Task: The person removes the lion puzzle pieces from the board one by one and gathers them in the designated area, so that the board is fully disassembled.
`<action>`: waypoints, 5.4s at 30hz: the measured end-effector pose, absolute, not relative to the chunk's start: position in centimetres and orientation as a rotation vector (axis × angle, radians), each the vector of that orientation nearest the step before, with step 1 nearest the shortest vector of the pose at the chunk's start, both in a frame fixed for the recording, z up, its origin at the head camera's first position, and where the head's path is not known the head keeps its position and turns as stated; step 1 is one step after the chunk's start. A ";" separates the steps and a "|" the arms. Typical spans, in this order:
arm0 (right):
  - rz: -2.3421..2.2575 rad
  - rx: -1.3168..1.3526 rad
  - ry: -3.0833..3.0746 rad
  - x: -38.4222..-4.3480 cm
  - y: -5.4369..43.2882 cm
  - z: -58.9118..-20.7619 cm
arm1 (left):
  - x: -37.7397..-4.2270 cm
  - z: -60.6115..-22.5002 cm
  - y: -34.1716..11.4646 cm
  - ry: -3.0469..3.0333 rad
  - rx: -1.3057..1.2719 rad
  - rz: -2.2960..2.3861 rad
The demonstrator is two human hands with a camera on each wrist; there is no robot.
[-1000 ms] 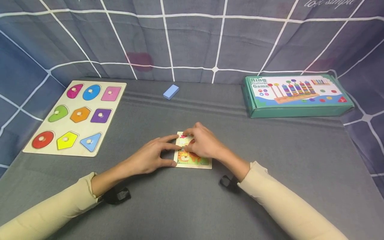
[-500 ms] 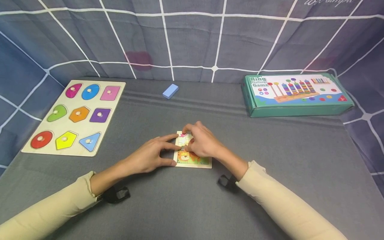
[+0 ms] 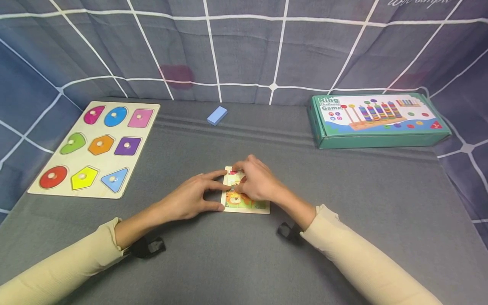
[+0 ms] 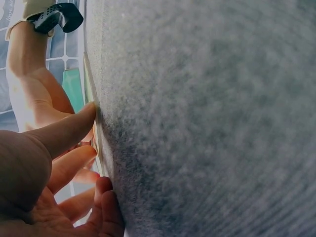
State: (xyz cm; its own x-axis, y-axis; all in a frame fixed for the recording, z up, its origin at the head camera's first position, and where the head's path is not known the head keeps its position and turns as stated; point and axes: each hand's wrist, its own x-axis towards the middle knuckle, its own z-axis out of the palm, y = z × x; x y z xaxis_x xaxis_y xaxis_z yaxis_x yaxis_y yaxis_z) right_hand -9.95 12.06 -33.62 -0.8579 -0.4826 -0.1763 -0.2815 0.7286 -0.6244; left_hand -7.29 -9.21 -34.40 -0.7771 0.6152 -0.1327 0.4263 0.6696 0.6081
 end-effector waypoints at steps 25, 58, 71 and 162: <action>-0.909 -0.628 2.617 -10.6 11.7 -33.8 | -7.4 -34.4 -9.3 2.548 0.839 0.825; -1.120 -0.638 2.669 -9.7 14.6 -33.0 | -7.5 -34.4 -9.2 2.559 0.828 0.797; -1.116 -0.602 2.718 -8.9 18.3 -32.8 | -7.8 -34.2 -9.2 2.555 0.870 0.712; -0.842 -0.728 2.627 -10.2 14.0 -34.0 | -8.5 -34.0 -9.4 2.524 0.934 0.699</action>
State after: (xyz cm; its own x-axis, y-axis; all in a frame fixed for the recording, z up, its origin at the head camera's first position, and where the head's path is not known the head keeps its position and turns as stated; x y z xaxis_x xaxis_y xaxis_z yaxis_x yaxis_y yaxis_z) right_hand -10.19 14.05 -34.01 -0.8311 -0.5442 -0.1141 -0.3766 0.7019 -0.6046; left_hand -8.47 -9.44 -34.02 -0.7170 0.6791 -0.1571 0.5016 0.6592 0.5603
